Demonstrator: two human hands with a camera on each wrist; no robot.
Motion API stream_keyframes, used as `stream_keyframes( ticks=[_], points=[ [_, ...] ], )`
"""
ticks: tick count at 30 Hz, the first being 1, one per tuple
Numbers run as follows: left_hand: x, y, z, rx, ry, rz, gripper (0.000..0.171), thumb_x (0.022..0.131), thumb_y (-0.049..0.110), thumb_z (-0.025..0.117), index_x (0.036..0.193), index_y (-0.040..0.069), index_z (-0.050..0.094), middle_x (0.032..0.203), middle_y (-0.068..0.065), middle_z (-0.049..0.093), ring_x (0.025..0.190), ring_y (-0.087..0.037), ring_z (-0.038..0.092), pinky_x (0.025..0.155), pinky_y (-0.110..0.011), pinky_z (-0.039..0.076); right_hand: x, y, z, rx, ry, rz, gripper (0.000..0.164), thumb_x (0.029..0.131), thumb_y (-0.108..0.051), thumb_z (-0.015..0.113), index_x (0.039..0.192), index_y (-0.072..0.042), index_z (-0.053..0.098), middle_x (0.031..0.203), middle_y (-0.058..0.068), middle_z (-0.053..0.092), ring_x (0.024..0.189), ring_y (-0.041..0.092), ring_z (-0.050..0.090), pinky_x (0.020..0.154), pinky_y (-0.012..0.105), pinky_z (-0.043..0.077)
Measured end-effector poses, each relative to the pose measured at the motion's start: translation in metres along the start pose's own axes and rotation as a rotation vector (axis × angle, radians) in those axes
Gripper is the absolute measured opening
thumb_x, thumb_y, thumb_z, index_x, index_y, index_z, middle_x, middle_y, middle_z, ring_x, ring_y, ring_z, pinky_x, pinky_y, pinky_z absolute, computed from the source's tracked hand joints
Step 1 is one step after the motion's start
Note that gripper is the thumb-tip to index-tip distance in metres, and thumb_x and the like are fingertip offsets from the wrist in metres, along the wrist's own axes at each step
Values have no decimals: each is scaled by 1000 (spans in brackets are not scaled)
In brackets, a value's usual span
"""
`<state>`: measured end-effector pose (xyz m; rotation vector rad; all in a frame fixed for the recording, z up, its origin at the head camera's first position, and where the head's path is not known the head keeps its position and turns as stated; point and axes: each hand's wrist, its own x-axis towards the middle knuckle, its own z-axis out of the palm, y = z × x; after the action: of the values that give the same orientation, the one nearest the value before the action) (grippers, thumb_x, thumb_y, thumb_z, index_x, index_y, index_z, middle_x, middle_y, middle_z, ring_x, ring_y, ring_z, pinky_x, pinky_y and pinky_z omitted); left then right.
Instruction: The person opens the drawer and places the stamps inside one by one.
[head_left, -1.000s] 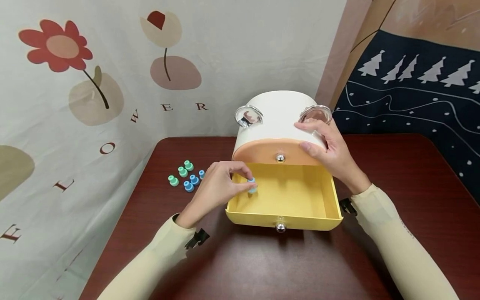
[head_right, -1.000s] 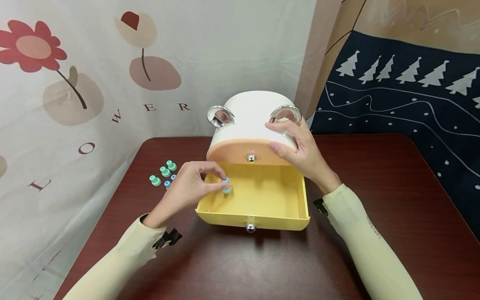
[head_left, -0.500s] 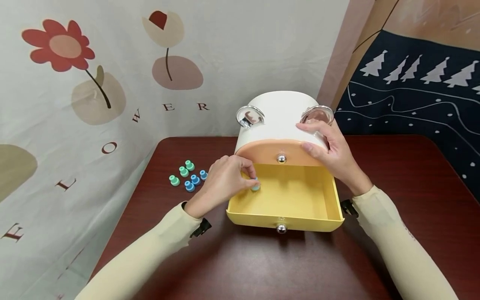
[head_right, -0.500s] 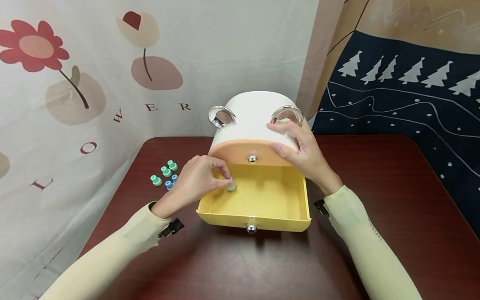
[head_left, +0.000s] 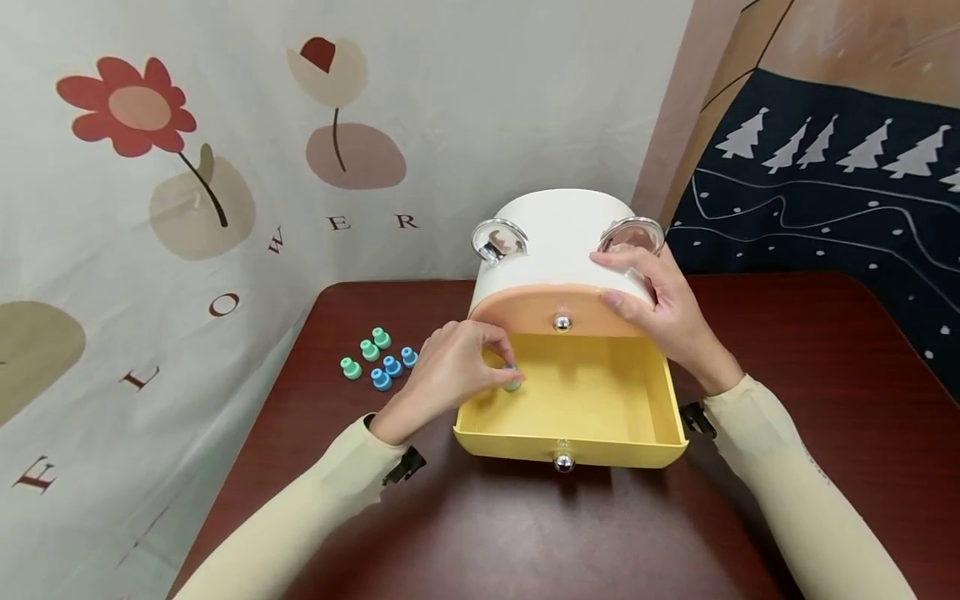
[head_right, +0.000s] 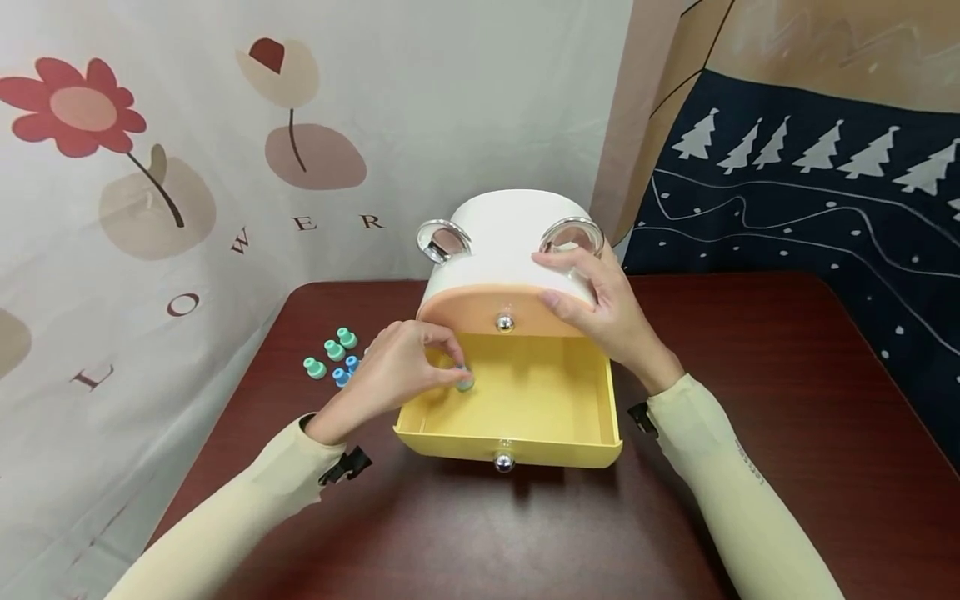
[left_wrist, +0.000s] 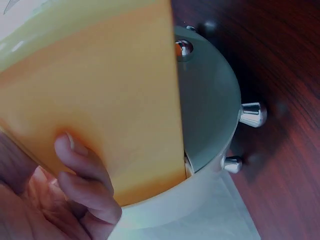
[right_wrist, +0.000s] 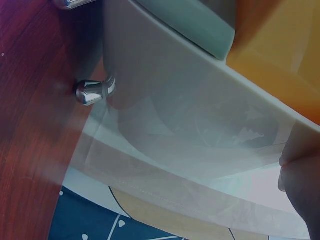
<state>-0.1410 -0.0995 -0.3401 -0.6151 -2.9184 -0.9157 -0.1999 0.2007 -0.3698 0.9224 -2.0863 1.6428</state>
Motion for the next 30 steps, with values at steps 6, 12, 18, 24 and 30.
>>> stream_keyframes(
  ticks=[6, 12, 18, 24, 30],
  points=[
    [-11, -13, 4, -184, 128, 76, 12, 89, 22, 93, 92, 19, 82, 93, 10, 79, 75, -16, 66, 62, -32, 43, -2, 0, 2, -30, 3, 8, 44, 93, -1, 70, 137, -3, 73, 144, 0, 57, 133, 22, 44, 107, 31, 40],
    [-20, -30, 10, -391, 254, 134, 5, 97, 13, 84, 102, 14, 84, 84, 8, 74, 58, -14, 52, 54, -25, 40, -4, 0, 2, -39, 9, 11, 44, 92, -2, 70, 136, -3, 73, 143, 0, 57, 132, 22, 44, 106, 31, 40],
    [-30, -42, 8, -531, 365, 168, 9, 102, 8, 77, 109, 12, 82, 95, -8, 80, 62, -19, 63, 53, -23, 49, -1, 0, 1, -38, 9, -12, 45, 92, -2, 70, 137, -3, 73, 143, -1, 55, 131, 25, 44, 104, 31, 42],
    [-41, -55, 5, -545, 437, 129, 15, 104, 5, 73, 119, 6, 76, 105, -8, 80, 75, -20, 69, 59, -22, 52, -1, 0, 1, -12, 4, -7, 45, 92, -1, 70, 137, -1, 73, 144, 0, 58, 131, 26, 47, 107, 30, 42],
    [-48, -82, 3, -412, 527, -13, 18, 103, 3, 70, 119, 8, 75, 110, -3, 78, 85, -22, 64, 72, -23, 49, -1, 0, 2, -14, 8, -4, 46, 91, -2, 69, 137, 0, 72, 145, -1, 58, 132, 25, 47, 107, 30, 42]
  ],
)
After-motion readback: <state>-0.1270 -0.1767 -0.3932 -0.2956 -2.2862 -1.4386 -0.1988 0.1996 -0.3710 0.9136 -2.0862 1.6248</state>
